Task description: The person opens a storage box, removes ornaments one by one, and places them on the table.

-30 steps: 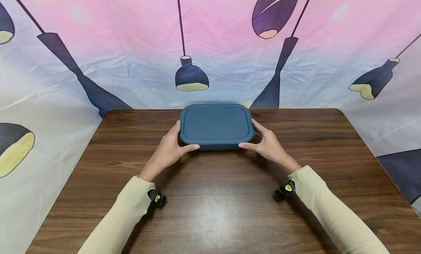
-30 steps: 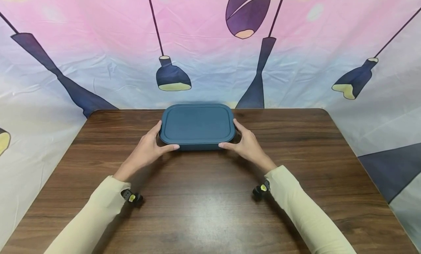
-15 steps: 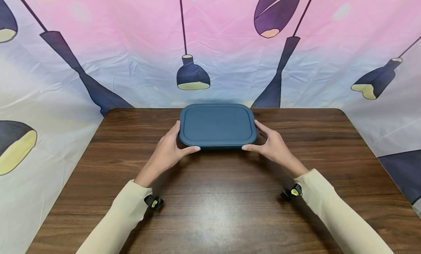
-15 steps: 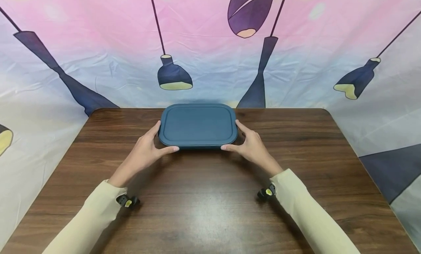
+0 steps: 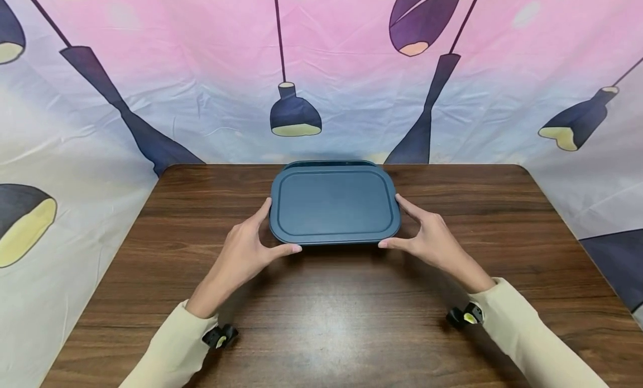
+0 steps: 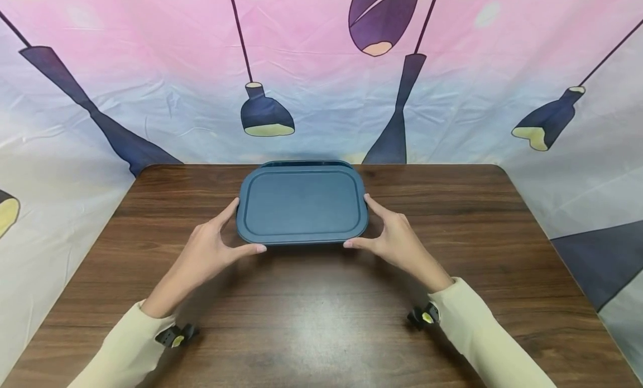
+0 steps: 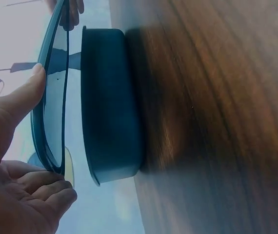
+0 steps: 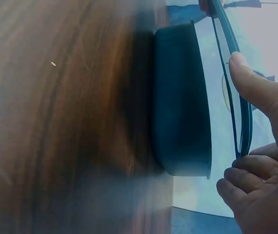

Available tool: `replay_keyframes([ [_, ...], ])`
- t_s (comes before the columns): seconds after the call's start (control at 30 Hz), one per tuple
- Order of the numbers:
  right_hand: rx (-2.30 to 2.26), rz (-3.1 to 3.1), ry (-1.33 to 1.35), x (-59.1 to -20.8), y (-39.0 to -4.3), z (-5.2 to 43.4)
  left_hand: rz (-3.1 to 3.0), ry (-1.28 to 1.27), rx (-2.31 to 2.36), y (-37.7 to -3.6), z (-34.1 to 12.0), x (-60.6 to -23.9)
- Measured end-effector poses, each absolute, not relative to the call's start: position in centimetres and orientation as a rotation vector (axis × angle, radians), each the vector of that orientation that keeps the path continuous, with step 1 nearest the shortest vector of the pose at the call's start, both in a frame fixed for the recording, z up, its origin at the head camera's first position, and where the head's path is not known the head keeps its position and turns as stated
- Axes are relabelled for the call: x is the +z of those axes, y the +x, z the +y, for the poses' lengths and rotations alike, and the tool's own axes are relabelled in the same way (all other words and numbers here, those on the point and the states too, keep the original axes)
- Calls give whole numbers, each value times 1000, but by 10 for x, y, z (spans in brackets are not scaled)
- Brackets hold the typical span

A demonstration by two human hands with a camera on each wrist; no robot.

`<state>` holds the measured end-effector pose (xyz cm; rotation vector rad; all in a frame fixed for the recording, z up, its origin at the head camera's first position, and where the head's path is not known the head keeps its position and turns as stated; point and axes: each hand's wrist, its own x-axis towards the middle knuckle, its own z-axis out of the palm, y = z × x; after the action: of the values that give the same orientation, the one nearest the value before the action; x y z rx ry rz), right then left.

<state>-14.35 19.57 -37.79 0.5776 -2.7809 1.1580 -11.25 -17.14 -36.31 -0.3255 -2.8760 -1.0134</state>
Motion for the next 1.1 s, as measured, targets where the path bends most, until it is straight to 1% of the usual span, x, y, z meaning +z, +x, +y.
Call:
replay_keyframes([
  [0.57,991,-2732,658,-377,-94,209,-2865,-326,-841,-62,-165,-359],
  [1.1,937,-2669,746,-393,-61,209,-2873,-323,-811,-25,-168,-367],
])
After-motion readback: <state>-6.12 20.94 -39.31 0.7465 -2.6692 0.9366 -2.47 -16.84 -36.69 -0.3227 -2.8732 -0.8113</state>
